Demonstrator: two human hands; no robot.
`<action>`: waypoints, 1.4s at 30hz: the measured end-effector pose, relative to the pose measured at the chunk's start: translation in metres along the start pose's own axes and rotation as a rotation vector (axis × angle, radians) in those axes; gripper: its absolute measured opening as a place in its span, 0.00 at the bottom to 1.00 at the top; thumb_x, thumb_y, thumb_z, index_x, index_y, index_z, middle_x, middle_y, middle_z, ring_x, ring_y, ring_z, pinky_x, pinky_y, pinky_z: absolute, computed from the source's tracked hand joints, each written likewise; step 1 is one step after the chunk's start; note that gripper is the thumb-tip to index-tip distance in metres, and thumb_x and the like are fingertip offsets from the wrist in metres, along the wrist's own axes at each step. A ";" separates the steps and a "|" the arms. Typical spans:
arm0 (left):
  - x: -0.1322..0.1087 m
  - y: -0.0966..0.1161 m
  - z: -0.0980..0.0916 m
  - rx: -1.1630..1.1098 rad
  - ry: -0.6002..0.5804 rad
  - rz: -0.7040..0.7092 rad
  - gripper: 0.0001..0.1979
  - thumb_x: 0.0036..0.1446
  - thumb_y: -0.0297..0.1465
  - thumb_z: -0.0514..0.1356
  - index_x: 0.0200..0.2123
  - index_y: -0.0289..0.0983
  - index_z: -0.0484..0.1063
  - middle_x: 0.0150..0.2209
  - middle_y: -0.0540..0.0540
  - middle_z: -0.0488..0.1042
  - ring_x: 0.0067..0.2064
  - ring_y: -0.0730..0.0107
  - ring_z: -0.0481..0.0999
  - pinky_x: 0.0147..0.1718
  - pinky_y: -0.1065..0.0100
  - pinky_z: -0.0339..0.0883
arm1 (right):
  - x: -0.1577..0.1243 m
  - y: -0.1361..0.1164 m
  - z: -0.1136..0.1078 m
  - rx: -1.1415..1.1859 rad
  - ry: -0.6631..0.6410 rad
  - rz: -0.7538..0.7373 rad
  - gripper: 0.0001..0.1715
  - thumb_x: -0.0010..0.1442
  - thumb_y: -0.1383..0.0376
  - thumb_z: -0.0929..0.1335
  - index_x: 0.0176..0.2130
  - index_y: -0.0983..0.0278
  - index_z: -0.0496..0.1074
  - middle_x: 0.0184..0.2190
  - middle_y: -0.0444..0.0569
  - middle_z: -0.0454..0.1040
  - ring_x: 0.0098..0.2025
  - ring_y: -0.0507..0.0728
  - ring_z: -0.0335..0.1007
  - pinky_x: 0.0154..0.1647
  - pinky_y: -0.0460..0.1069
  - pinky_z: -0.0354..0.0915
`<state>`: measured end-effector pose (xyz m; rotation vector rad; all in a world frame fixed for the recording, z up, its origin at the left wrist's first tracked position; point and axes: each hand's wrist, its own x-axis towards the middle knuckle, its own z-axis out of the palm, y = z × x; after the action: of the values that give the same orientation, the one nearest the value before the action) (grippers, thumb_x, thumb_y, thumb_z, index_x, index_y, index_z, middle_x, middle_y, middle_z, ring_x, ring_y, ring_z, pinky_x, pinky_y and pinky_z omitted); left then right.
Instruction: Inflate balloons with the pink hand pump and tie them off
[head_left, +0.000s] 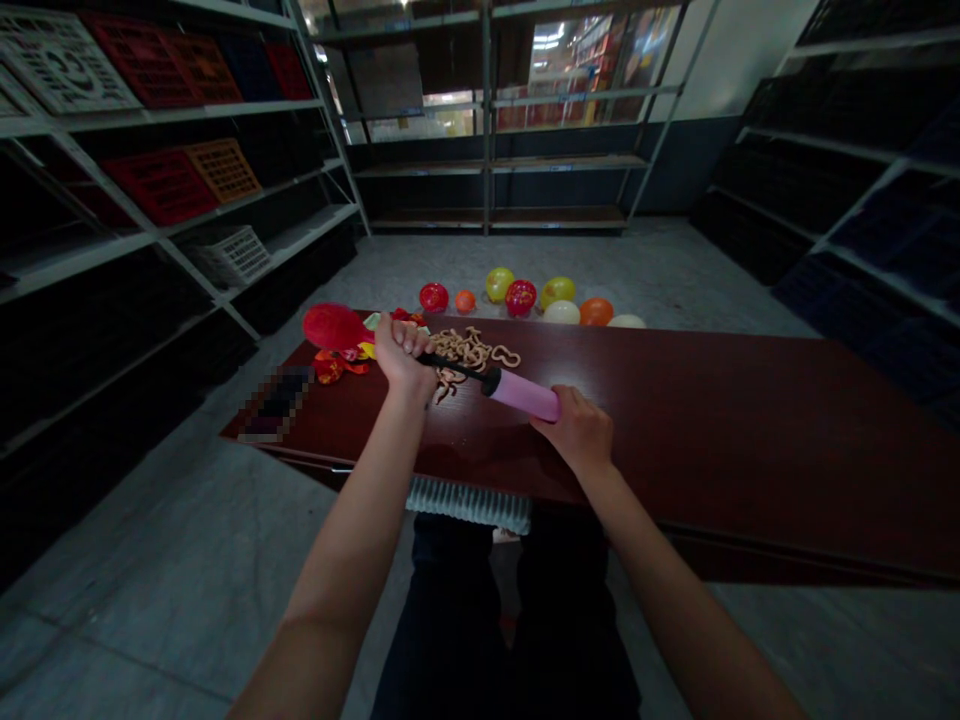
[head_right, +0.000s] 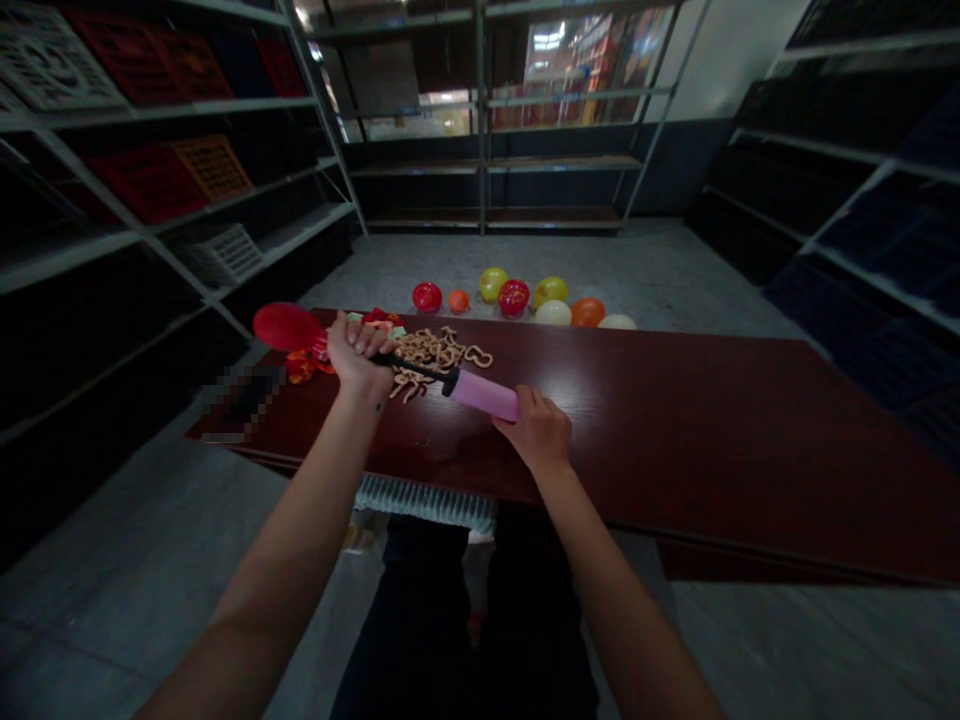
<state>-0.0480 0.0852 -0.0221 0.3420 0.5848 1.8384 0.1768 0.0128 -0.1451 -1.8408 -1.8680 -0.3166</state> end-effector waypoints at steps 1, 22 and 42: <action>-0.004 -0.008 0.004 0.008 -0.006 -0.003 0.26 0.65 0.38 0.54 0.18 0.38 0.46 0.14 0.56 0.44 0.14 0.81 0.47 0.14 0.74 0.46 | 0.000 0.000 0.000 0.007 -0.002 0.003 0.20 0.55 0.53 0.69 0.43 0.63 0.72 0.37 0.51 0.77 0.34 0.58 0.72 0.30 0.49 0.54; -0.023 -0.038 -0.001 0.059 0.002 -0.113 0.28 0.66 0.46 0.52 0.19 0.39 0.48 0.13 0.56 0.46 0.13 0.78 0.47 0.15 0.71 0.50 | -0.004 -0.011 -0.018 -0.008 -0.070 -0.185 0.23 0.62 0.59 0.64 0.54 0.63 0.67 0.41 0.55 0.77 0.41 0.62 0.72 0.39 0.52 0.59; 0.007 0.018 -0.019 -0.085 -0.063 0.002 0.24 0.63 0.39 0.56 0.20 0.39 0.49 0.17 0.56 0.47 0.17 0.79 0.51 0.18 0.71 0.52 | -0.006 -0.070 -0.043 0.029 -0.173 -0.073 0.20 0.58 0.54 0.68 0.48 0.59 0.69 0.39 0.49 0.79 0.36 0.61 0.76 0.28 0.51 0.55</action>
<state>-0.0744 0.0832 -0.0288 0.3417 0.4616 1.8415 0.1154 -0.0181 -0.0988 -1.8340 -2.0481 -0.1588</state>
